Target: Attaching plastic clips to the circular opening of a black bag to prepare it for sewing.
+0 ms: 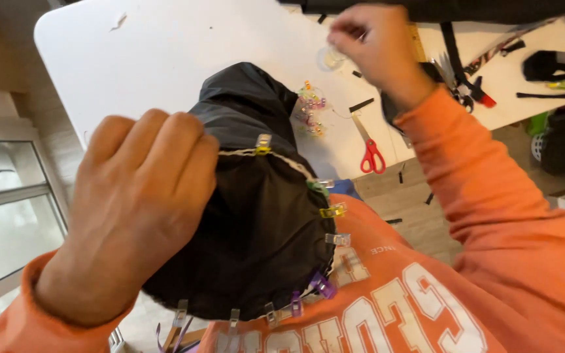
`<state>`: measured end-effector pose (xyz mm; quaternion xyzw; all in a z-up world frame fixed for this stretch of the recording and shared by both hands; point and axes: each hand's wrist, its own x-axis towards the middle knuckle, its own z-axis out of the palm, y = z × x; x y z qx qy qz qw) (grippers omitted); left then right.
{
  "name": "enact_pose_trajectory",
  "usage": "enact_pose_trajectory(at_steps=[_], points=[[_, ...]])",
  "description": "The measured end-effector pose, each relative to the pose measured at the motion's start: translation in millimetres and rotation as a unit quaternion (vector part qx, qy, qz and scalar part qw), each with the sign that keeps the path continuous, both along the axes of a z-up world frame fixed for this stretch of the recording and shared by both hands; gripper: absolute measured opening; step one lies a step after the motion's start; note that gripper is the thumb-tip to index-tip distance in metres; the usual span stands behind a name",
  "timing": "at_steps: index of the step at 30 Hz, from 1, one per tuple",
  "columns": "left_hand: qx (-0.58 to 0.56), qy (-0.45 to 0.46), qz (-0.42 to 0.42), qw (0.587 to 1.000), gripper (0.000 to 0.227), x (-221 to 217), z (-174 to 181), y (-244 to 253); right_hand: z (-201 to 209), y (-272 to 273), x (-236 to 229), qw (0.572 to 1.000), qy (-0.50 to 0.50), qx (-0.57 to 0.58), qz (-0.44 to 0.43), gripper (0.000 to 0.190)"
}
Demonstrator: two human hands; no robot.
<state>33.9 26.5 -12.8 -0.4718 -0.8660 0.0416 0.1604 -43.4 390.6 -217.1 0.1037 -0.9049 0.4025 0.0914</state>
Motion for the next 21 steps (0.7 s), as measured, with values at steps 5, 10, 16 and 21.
enact_pose_trajectory(at_steps=[5, 10, 16, 21], points=[[-0.011, -0.045, 0.012, 0.999, 0.013, 2, -6, -2, -174, 14, 17, 0.943, -0.308, 0.088, -0.088, 0.022], [-0.008, -0.091, 0.021, 0.996, 0.015, 1, -5, 9, -266, 9, 36, 0.928, -0.323, 0.042, -0.180, 0.035], [0.029, -0.124, 0.063, 0.990, 0.022, -2, -8, 23, -312, -1, 28, 0.942, -0.269, 0.067, -0.190, 0.013], [0.051, -0.122, 0.061, 0.989, 0.021, -7, -14, 27, -309, 14, 20, 0.959, -0.176, 0.022, -0.222, 0.002]])
